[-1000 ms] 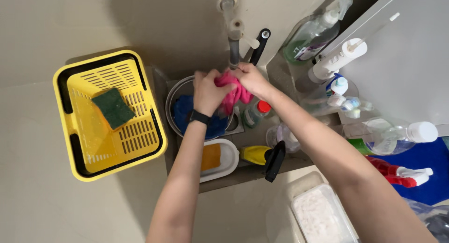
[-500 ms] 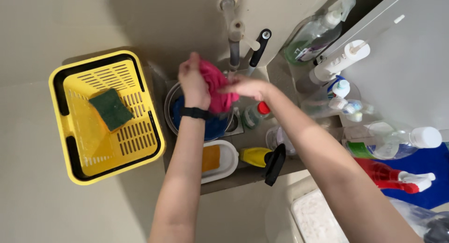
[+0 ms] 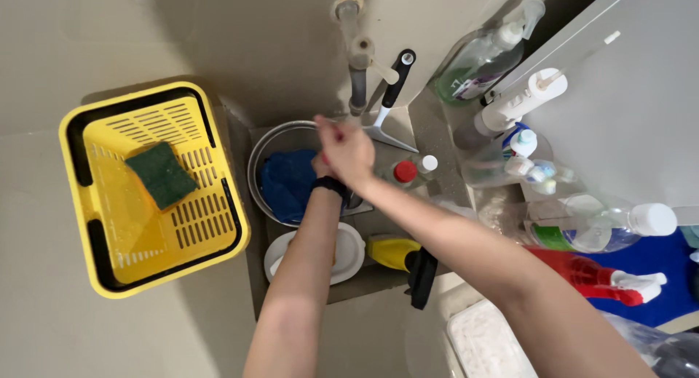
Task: The person wets a pink cloth at the sink, then wipes the bathroom counter surface repeatedly. The cloth is rinsed and wrung out multiple times during the process.
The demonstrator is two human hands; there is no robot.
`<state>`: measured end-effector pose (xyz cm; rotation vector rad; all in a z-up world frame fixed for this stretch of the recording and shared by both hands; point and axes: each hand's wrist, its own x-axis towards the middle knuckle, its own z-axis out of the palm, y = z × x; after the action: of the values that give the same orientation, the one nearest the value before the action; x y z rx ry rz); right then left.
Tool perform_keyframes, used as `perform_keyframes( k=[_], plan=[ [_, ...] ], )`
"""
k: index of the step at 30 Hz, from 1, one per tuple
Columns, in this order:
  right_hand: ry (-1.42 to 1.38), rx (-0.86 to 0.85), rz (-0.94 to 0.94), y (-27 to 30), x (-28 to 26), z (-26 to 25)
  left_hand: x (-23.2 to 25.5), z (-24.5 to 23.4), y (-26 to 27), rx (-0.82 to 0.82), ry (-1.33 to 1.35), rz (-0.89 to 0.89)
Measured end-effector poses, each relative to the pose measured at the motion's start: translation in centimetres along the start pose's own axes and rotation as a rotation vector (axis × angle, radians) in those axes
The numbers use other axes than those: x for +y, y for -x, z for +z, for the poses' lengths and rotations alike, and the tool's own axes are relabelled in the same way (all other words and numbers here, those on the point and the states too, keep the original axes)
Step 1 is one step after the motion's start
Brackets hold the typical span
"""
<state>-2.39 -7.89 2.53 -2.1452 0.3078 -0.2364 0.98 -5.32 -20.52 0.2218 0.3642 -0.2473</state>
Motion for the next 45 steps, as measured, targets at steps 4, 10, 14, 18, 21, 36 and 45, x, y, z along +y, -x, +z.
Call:
perform_keyframes(
  k=[4, 10, 14, 18, 21, 36, 45],
  plan=[
    [0.233, -0.103, -0.028, -1.2, -0.7, -0.4, 0.3, 4.2, 2.3, -0.038, 0.045, -0.055],
    [0.125, 0.003, 0.084, -5.7, 1.7, -1.0, 5.0, 13.8, 8.2, 0.052, -0.135, 0.064],
    [-0.463, 0.041, 0.427, -5.4, 2.3, 0.1, 7.4, 13.9, 8.9, 0.043, -0.109, -0.07],
    [-0.412, 0.049, 0.227, -2.8, 1.1, 0.8, 4.3, 9.6, 7.1, 0.061, -0.075, -0.148],
    [-0.208, -0.007, 0.029, -0.7, 0.0, 0.3, 2.6, 6.5, 4.8, 0.073, -0.053, -0.179],
    [-0.664, 0.09, 0.15, -4.9, 1.2, 0.1, 6.3, 13.0, 7.8, 0.167, -0.187, -0.223],
    [0.02, -0.028, -0.084, 0.3, -1.5, -0.7, 0.0, 3.1, 1.7, -0.361, 0.155, -0.098]
  ],
)
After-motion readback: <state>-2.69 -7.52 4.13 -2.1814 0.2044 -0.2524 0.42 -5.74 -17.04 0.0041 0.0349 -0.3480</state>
